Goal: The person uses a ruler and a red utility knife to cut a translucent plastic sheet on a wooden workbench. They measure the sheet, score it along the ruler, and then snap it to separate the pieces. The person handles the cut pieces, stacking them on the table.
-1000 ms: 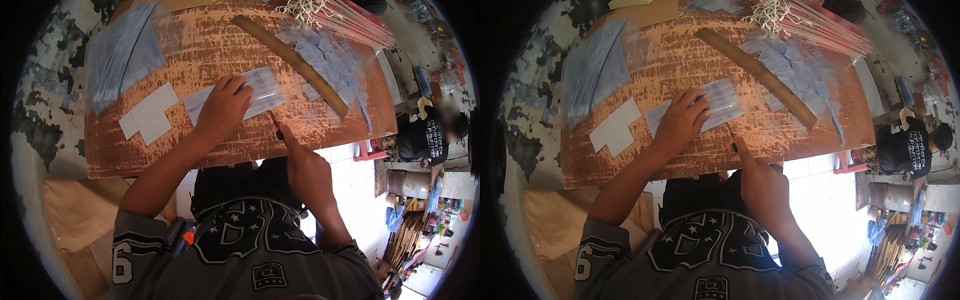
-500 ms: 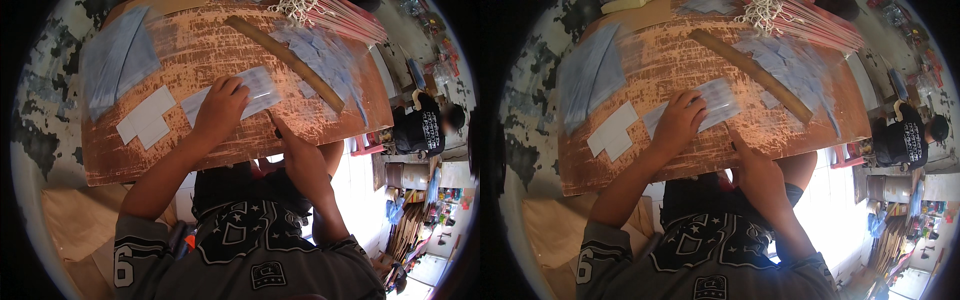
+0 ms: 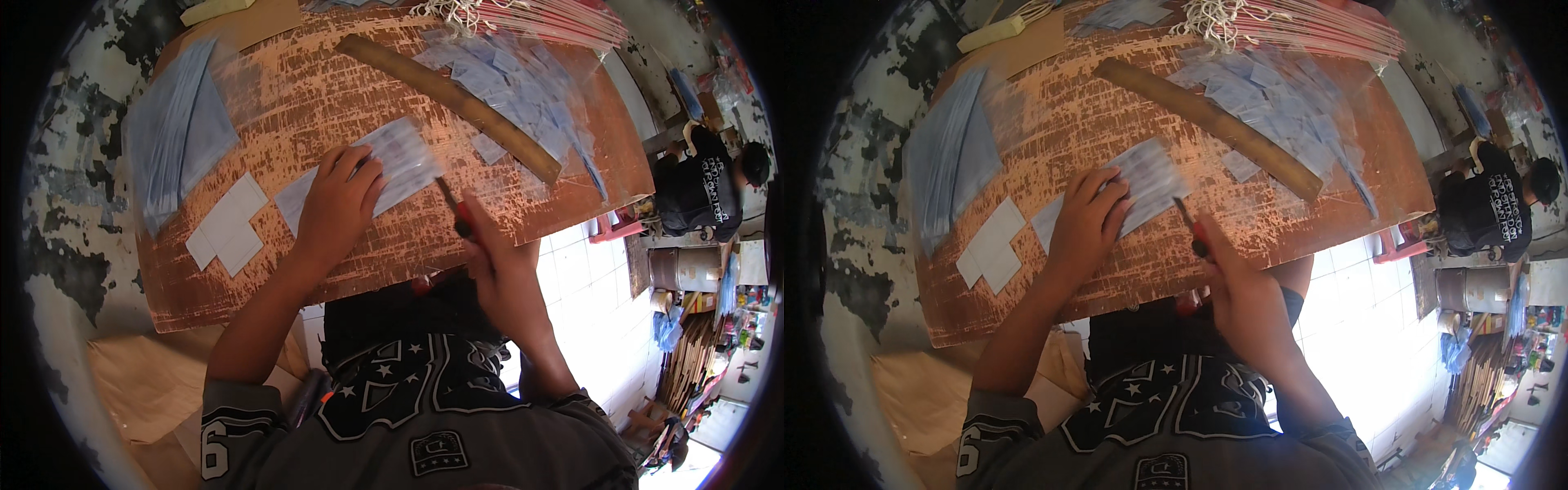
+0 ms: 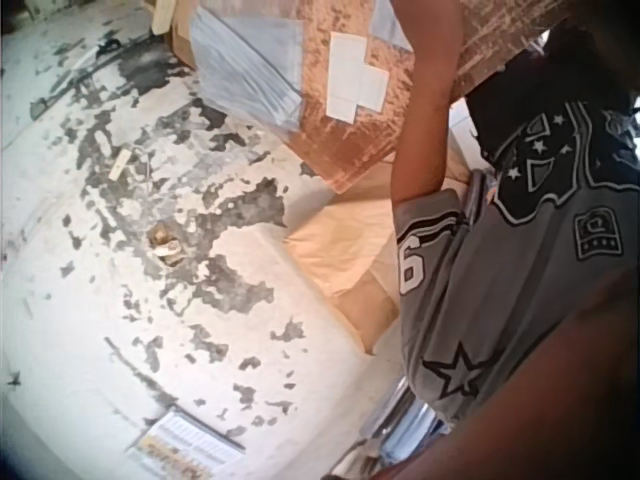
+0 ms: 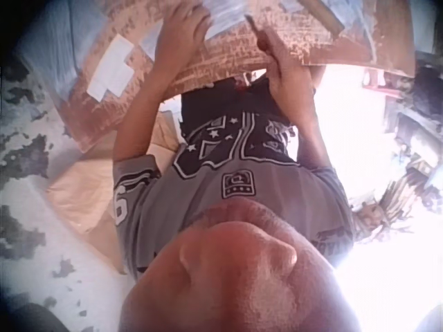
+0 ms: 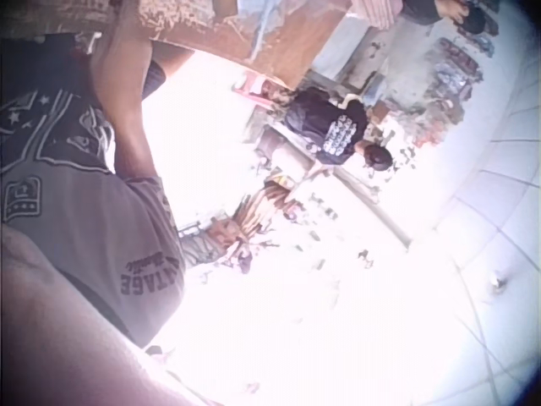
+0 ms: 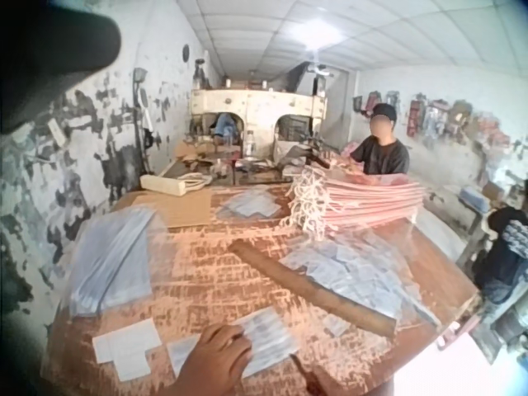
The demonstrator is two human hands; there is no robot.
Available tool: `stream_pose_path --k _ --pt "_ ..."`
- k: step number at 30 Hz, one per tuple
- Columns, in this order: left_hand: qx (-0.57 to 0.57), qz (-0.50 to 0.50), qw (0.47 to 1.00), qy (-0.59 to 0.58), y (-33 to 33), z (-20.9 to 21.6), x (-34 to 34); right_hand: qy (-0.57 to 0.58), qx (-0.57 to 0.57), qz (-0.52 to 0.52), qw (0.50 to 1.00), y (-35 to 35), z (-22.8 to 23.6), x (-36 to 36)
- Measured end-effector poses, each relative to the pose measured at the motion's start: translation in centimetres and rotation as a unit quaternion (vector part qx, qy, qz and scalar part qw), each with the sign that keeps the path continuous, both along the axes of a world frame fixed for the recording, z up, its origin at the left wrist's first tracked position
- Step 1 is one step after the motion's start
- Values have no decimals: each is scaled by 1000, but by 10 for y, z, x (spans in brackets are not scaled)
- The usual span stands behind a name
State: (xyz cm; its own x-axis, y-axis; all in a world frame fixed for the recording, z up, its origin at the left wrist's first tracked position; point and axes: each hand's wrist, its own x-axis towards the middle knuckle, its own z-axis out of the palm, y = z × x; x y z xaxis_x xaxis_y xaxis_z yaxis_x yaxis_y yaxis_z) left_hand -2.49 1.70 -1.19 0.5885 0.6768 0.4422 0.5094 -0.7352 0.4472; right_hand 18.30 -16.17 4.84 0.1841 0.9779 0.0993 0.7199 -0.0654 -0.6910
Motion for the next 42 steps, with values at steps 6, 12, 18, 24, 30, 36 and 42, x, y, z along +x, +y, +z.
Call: stream_pose_path --k 6,12,18,24,30,36,42 --pt "-27 -1 1000 -4 -1 7 2 33 30 -101 994 15 -6 22" --pt "-13 -5 1000 1 -1 8 1 97 88 -61 989 37 -8 30" --pt "0 -6 1000 7 -2 7 0 67 98 -23 993 55 -19 18" --pt "1 6 1000 10 -3 10 1 88 20 20 996 72 -9 -3" --pt "1 8 1000 -12 -2 7 2 -23 2 68 997 99 -3 -12" --pt "19 6 1000 -16 -1 5 2 -99 8 82 992 114 0 -20" --pt "22 0 1000 -18 -1 7 0 -129 -12 76 989 115 1 -24"
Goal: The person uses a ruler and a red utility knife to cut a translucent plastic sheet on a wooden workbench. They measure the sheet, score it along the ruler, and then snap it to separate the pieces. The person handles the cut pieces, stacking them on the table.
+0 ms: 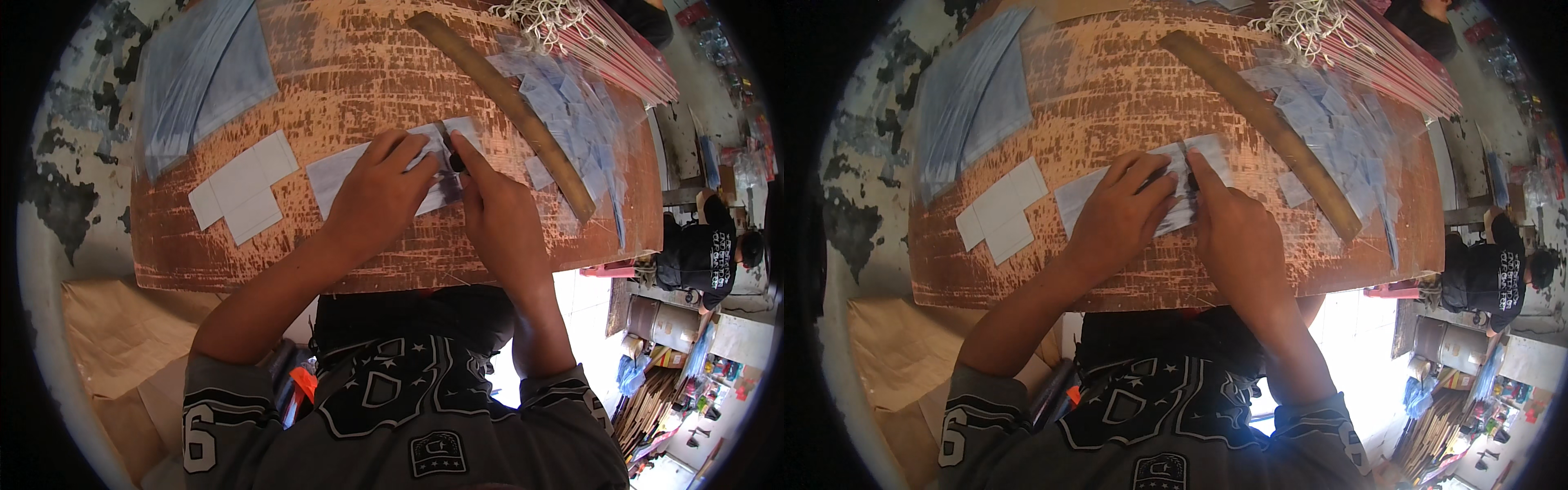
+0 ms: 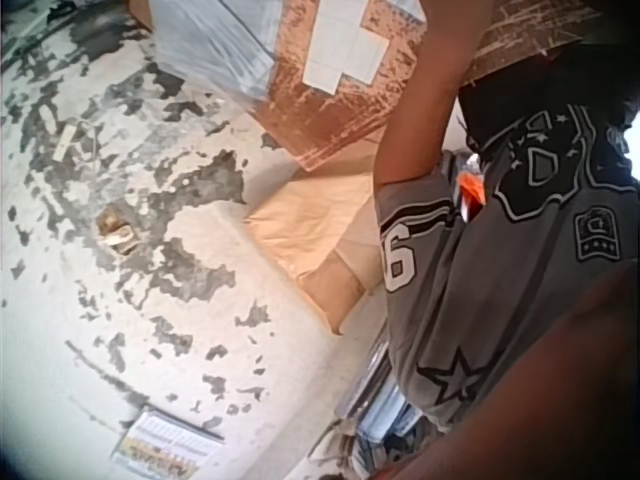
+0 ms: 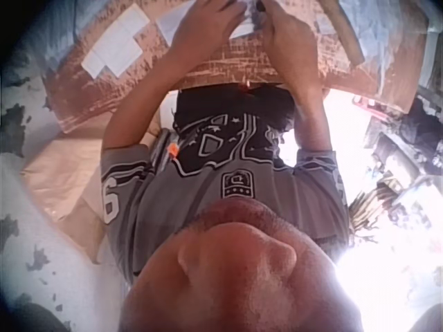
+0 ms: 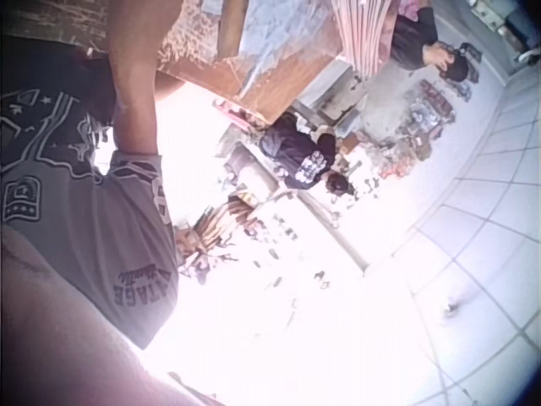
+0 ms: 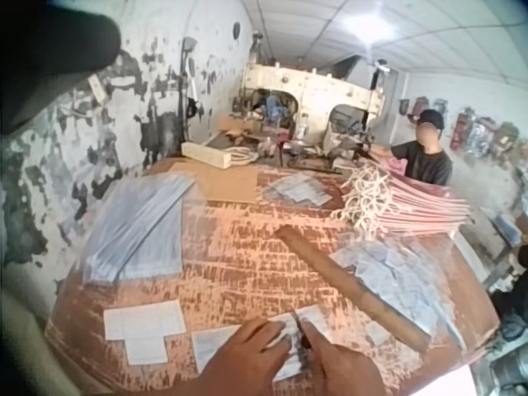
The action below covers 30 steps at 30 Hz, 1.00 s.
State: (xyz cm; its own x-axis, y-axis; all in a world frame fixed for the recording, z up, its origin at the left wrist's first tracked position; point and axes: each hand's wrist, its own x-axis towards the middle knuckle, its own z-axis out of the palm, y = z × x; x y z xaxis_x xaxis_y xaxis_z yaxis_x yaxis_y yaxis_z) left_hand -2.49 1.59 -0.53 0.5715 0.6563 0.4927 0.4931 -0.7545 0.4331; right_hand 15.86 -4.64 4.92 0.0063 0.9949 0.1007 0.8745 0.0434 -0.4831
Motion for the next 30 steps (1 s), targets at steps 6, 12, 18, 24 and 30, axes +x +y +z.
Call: stream_pose_path --k 6,12,18,24,30 --pt "-2 -2 1000 -2 1 -1 0 -5 8 0 1000 1 1 -3" --pt "6 3 1000 7 1 -2 0 -31 -22 0 999 1 6 -3" --pt "4 5 1000 6 1 0 1 -47 -59 -13 997 -9 12 -4" --pt "2 5 1000 -3 0 1 1 -50 -69 -13 996 -20 11 -2" --pt "-5 7 1000 -4 -1 1 1 -75 -97 1 993 -42 14 4"
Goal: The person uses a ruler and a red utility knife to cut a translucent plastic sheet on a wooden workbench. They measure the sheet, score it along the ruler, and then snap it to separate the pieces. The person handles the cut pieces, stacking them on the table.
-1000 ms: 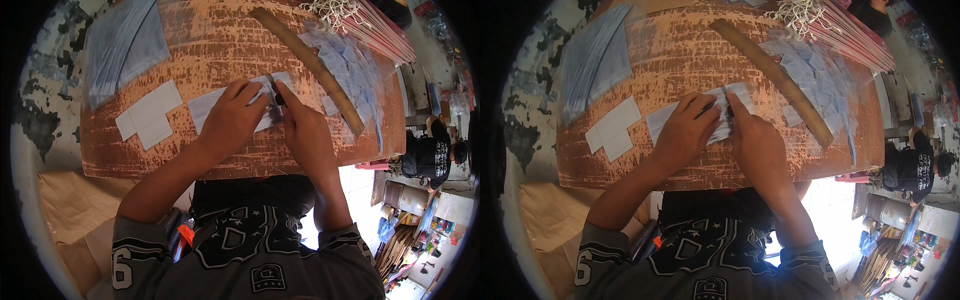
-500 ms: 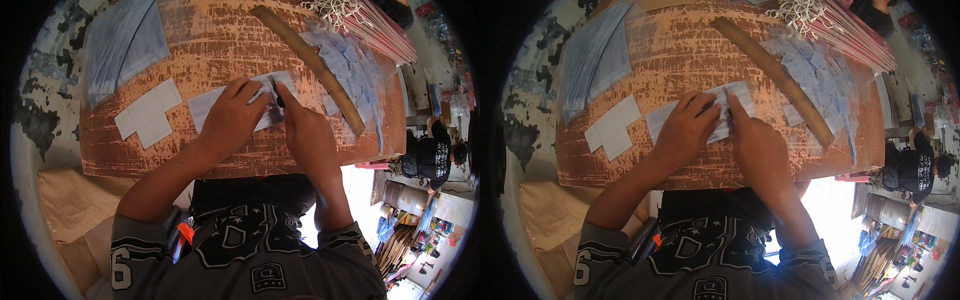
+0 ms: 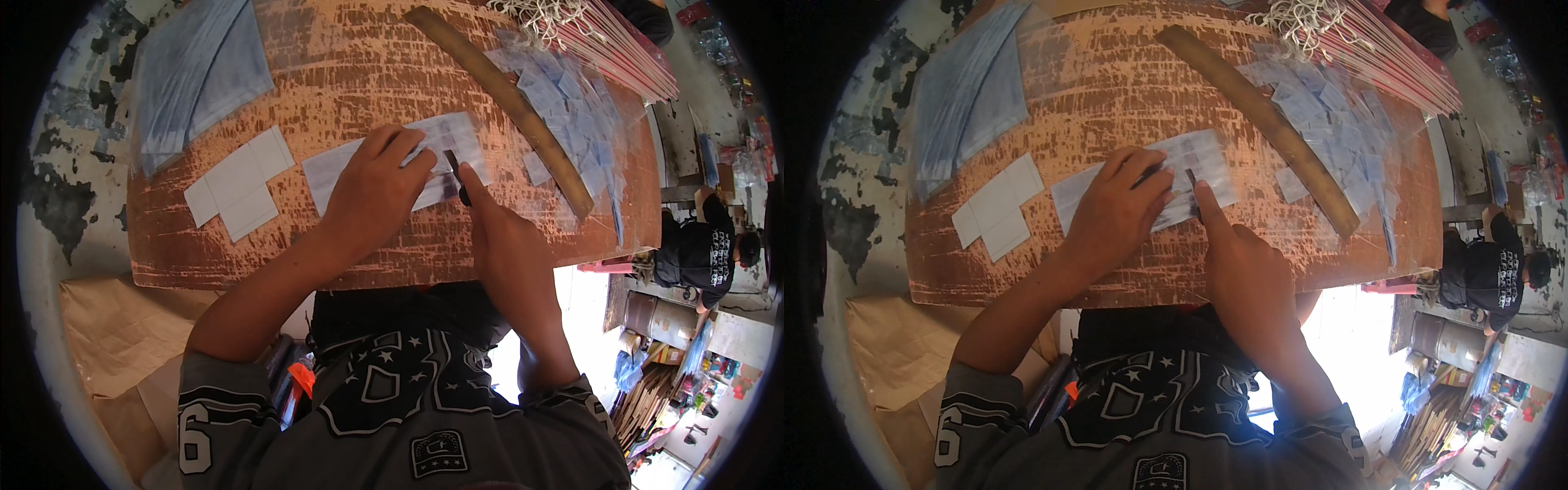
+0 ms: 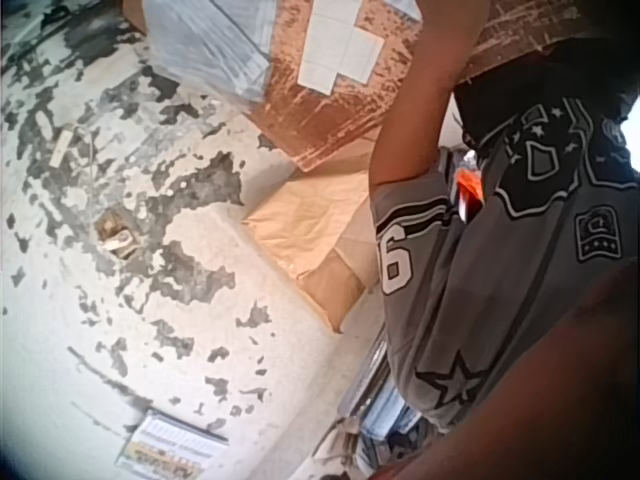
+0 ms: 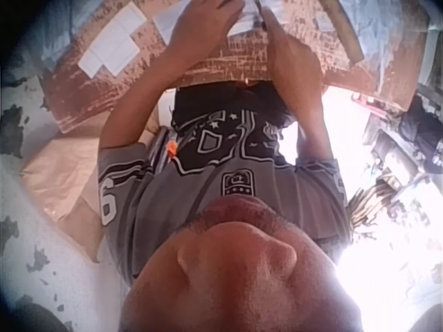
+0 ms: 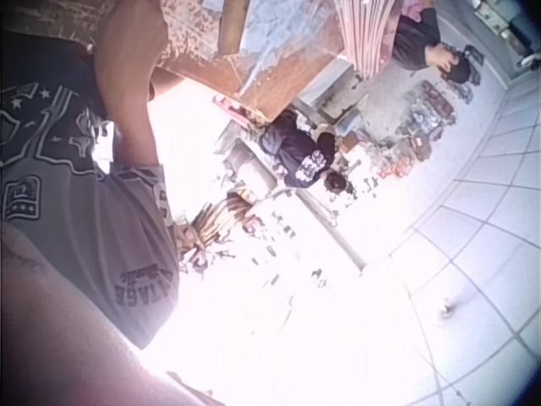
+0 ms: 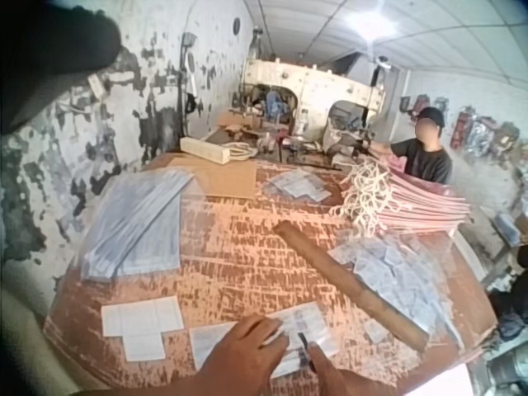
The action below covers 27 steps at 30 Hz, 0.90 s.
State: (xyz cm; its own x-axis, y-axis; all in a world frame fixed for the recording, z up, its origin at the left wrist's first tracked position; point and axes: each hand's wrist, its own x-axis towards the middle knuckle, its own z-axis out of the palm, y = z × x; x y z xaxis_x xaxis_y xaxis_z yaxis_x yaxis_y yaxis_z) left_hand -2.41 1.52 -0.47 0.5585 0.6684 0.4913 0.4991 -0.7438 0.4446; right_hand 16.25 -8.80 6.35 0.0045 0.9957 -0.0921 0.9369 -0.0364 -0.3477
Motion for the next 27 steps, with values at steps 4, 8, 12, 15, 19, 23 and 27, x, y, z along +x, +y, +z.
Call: stream_pose_path --k 4,8,12,15,19,23,27 --pt "3 0 1000 2 0 1 0 -3 12 4 1000 -13 1 3" --pt "6 1 1000 10 0 -1 0 -4 33 13 999 -21 -4 5" --pt "5 -1 1000 14 1 -1 0 -9 17 11 1000 -25 0 3" --pt "-3 -4 1000 11 1 -1 0 -14 6 6 1000 -29 -1 3" --pt "-2 -4 1000 13 0 -1 0 -27 -41 -9 999 -37 6 1" --pt "0 -4 1000 17 1 -1 0 -22 -6 -7 1000 -46 -1 5" --pt "1 -2 1000 14 0 -3 0 -38 -12 -2 999 -50 1 3"
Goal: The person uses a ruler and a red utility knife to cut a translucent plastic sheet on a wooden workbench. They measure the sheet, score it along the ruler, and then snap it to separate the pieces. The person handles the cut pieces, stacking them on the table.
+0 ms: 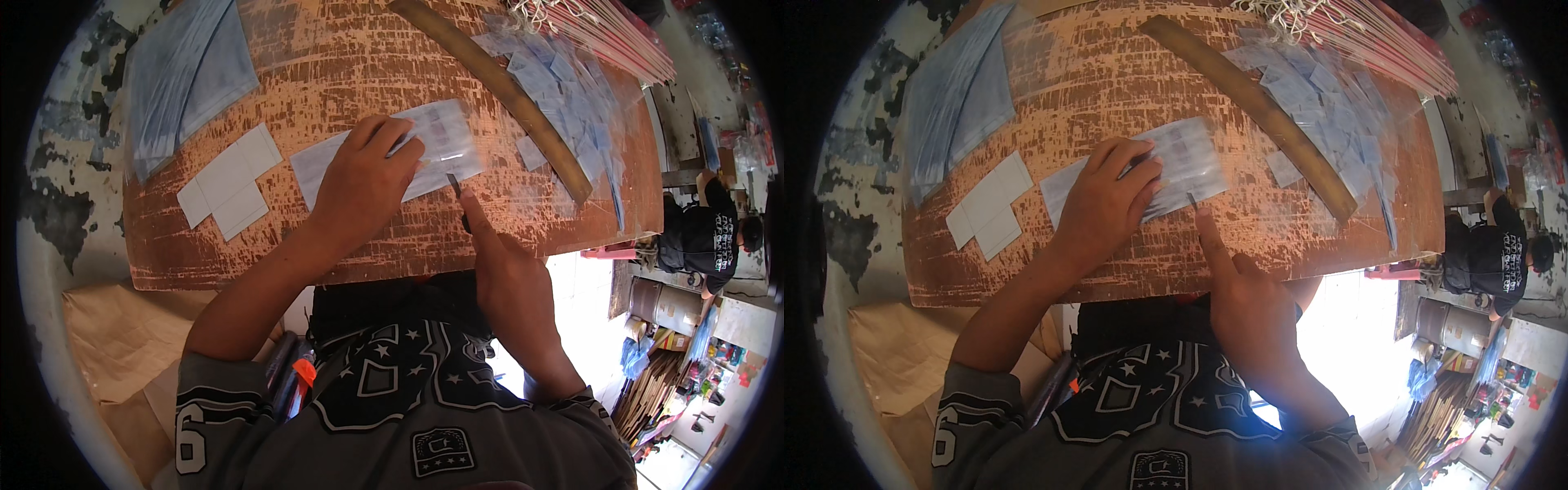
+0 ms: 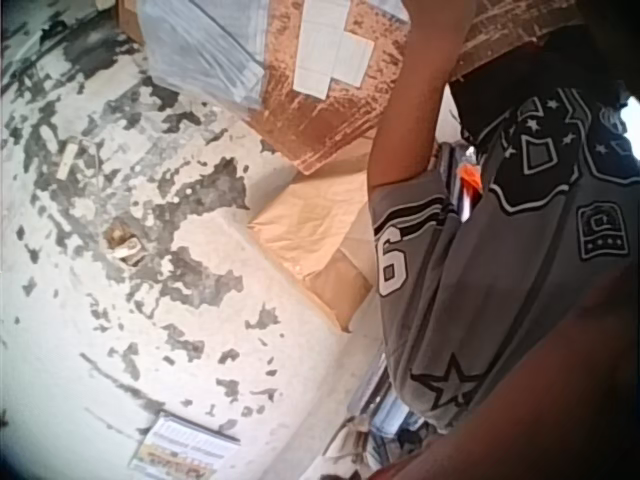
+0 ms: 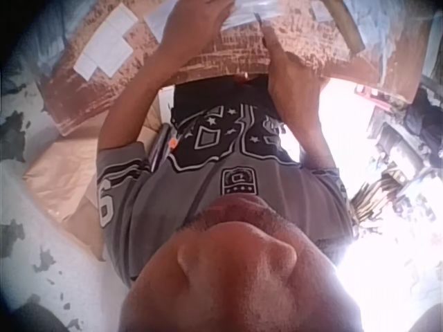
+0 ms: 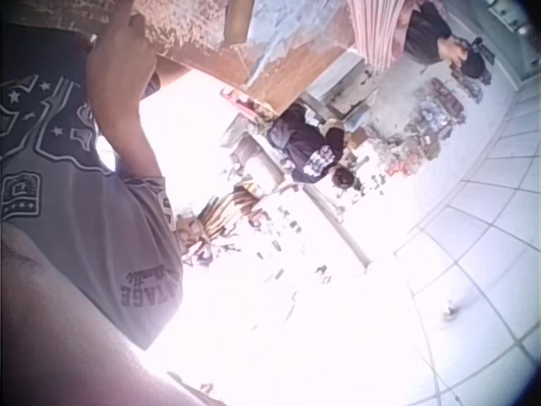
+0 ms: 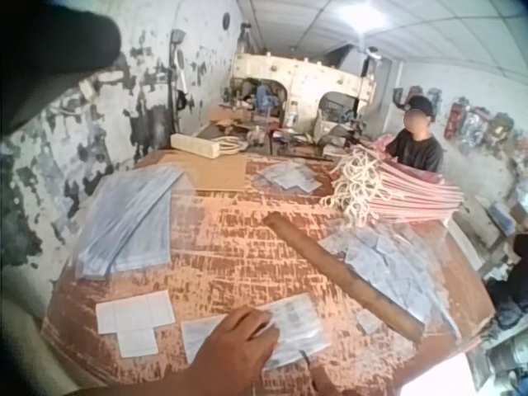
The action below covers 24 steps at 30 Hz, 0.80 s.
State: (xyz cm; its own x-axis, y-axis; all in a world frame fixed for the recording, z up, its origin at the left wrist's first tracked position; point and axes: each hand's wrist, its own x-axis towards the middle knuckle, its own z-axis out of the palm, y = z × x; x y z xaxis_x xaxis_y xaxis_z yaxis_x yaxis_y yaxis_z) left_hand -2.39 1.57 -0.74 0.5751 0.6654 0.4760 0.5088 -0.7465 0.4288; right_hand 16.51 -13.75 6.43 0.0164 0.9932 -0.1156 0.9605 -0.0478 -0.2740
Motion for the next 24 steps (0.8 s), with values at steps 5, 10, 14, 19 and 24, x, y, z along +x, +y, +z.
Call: stream_pose_path --k 5,10,14,19,24 --pt "-5 -1 1000 1 0 0 0 -4 1 6 1000 -7 -1 1" --pt "-3 0 1000 2 1 -1 -1 -21 12 22 999 -12 -6 4" --pt "-15 -3 1000 3 0 -2 0 -20 19 22 999 -16 -10 5" --pt "-2 -1 1000 -2 1 -1 0 0 -4 13 1000 -15 -7 8" --pt "-8 -7 1000 -6 1 -2 -1 63 50 10 997 -15 -6 21"
